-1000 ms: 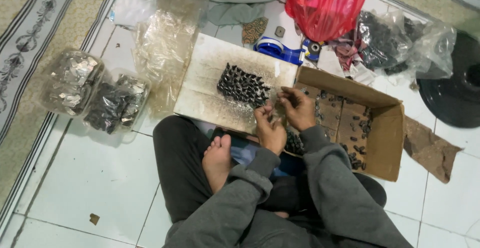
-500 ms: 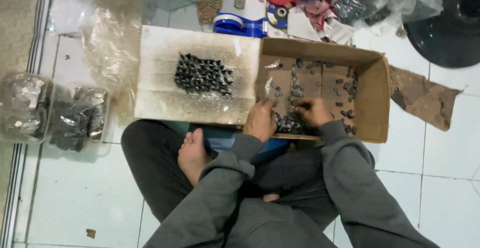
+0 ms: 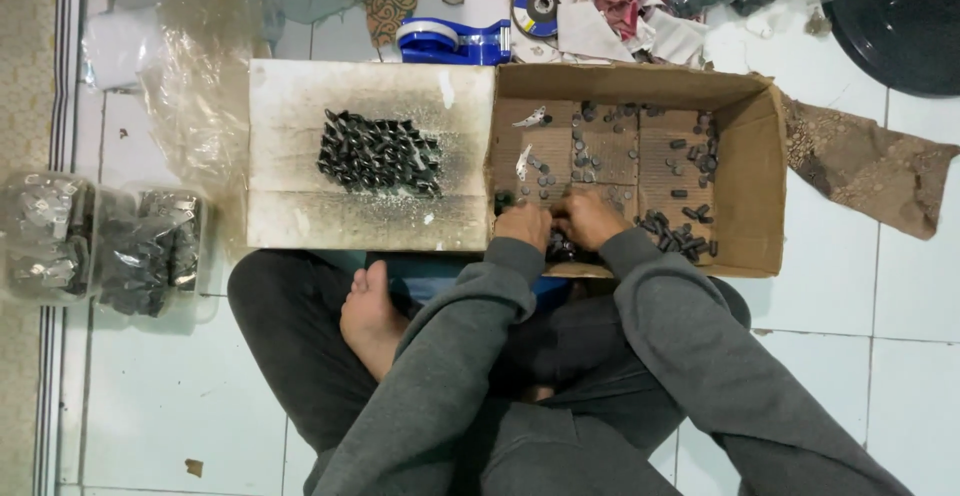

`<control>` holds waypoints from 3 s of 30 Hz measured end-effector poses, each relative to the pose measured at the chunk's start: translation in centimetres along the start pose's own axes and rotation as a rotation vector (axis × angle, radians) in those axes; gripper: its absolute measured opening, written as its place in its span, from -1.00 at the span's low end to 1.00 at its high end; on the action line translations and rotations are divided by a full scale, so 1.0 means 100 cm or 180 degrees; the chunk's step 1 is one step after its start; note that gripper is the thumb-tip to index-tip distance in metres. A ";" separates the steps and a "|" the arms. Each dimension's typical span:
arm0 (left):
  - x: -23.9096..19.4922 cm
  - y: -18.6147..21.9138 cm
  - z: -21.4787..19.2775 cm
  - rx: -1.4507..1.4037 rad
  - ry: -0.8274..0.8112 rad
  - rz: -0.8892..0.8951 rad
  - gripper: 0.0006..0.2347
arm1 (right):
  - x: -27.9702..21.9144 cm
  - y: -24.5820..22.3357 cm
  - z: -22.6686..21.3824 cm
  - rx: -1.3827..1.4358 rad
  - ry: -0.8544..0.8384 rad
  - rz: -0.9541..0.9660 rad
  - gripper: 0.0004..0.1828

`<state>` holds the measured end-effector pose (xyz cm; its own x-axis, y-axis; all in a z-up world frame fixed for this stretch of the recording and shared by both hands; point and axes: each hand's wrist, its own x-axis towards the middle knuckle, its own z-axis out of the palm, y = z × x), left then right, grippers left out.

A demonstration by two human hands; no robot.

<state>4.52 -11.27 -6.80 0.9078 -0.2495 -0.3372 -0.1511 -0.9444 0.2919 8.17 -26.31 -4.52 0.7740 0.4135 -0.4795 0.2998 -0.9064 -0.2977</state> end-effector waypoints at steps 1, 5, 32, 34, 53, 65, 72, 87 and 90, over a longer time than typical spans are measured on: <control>-0.001 0.000 -0.002 0.0015 -0.0002 0.0007 -0.87 | 0.002 0.001 0.001 0.0013 0.0010 0.0004 -0.77; -0.007 0.001 -0.005 0.0135 0.0274 0.0045 -0.85 | 0.003 0.001 0.006 -0.0095 -0.0077 -0.0027 -0.79; -0.016 0.005 -0.054 0.0067 -0.0813 -0.0070 -0.82 | -0.009 0.046 0.013 0.2617 0.0852 0.0310 -0.88; -0.018 0.013 -0.058 0.0321 -0.0887 -0.0164 -0.82 | -0.006 0.045 0.008 0.2605 0.0872 0.0282 -0.86; -0.037 -0.008 -0.100 -0.1789 0.0127 -0.0053 -0.77 | 0.005 0.068 0.028 0.2756 0.1129 0.0515 -0.89; -0.090 -0.039 -0.099 -0.7021 0.0738 -0.0181 -0.79 | -0.038 -0.049 -0.020 0.4530 0.2279 0.0017 -0.71; -0.095 -0.063 -0.078 -0.7123 0.0876 0.0146 -0.80 | -0.050 -0.098 -0.049 0.4081 0.2276 -0.0637 -0.81; -0.116 -0.083 -0.086 -0.7245 0.1907 -0.0138 -0.67 | -0.055 -0.185 -0.064 0.3326 0.2376 -0.0739 -0.84; -0.120 -0.082 -0.088 -0.7246 0.2031 -0.0173 -0.65 | -0.057 -0.188 -0.064 0.3145 0.2421 -0.0703 -0.85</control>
<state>-1.72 1.39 2.70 0.9226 0.2496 -0.2941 -0.0321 0.8094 0.5864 1.66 -12.20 9.10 0.9832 0.0959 0.1553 0.1741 -0.2381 -0.9555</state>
